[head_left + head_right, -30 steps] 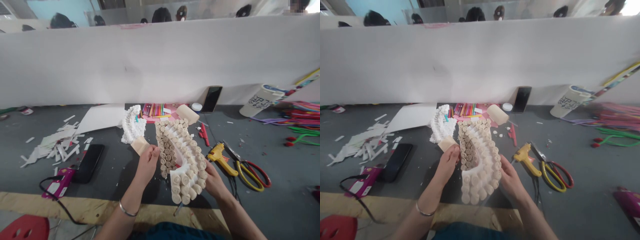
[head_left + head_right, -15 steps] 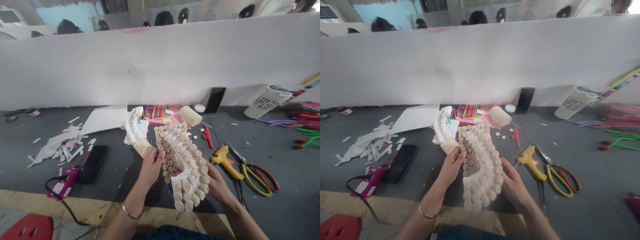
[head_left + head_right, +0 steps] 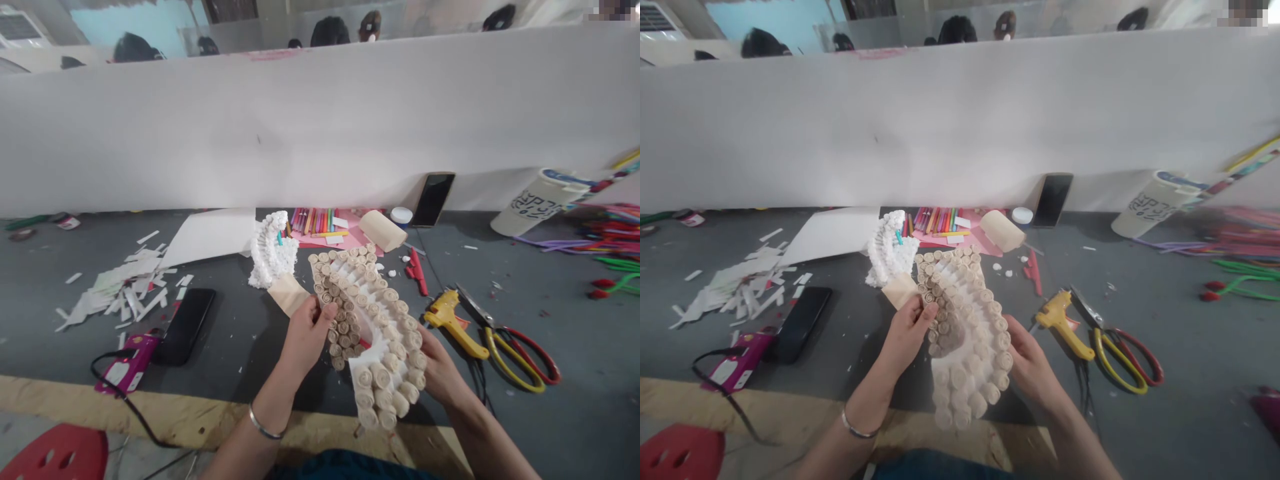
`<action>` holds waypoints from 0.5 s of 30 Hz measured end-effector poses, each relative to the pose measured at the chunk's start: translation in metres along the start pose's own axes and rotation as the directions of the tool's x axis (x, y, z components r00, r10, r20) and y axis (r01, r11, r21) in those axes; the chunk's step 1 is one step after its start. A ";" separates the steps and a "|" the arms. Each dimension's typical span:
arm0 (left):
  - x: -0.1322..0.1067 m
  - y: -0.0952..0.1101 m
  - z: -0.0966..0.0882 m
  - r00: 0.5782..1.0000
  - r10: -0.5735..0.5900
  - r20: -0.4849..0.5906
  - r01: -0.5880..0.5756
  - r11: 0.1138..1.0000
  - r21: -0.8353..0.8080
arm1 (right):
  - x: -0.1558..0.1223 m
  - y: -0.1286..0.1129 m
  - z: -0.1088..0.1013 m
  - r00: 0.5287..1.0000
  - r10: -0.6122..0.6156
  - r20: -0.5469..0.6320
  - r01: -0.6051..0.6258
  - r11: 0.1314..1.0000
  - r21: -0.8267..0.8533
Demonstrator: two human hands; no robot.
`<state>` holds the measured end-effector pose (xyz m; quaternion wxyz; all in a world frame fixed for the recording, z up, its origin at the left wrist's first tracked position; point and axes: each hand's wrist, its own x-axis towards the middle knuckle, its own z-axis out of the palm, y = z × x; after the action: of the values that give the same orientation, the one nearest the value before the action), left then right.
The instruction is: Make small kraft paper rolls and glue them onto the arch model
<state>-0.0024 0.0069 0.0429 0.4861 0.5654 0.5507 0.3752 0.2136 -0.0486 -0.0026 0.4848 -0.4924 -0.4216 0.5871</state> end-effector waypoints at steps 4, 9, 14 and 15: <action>0.000 -0.002 0.001 1.000 -0.005 -0.004 0.005 1.000 0.015 | 0.000 0.001 -0.001 1.000 0.002 -0.006 -0.002 1.000 -0.027; 0.000 -0.007 0.001 1.000 0.000 -0.010 0.001 0.998 0.069 | 0.000 -0.002 0.001 1.000 0.016 -0.012 -0.016 1.000 0.006; 0.001 -0.005 0.001 1.000 0.003 -0.004 -0.003 0.997 0.079 | 0.000 -0.007 0.002 1.000 0.008 -0.015 -0.008 1.000 0.025; 0.001 -0.005 0.001 1.000 0.003 -0.003 -0.003 0.997 0.076 | 0.001 -0.008 0.003 1.000 0.009 -0.019 -0.008 1.000 0.020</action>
<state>-0.0024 0.0070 0.0382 0.4628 0.5836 0.5645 0.3558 0.2122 -0.0465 0.0059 0.4913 -0.4951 -0.4089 0.5885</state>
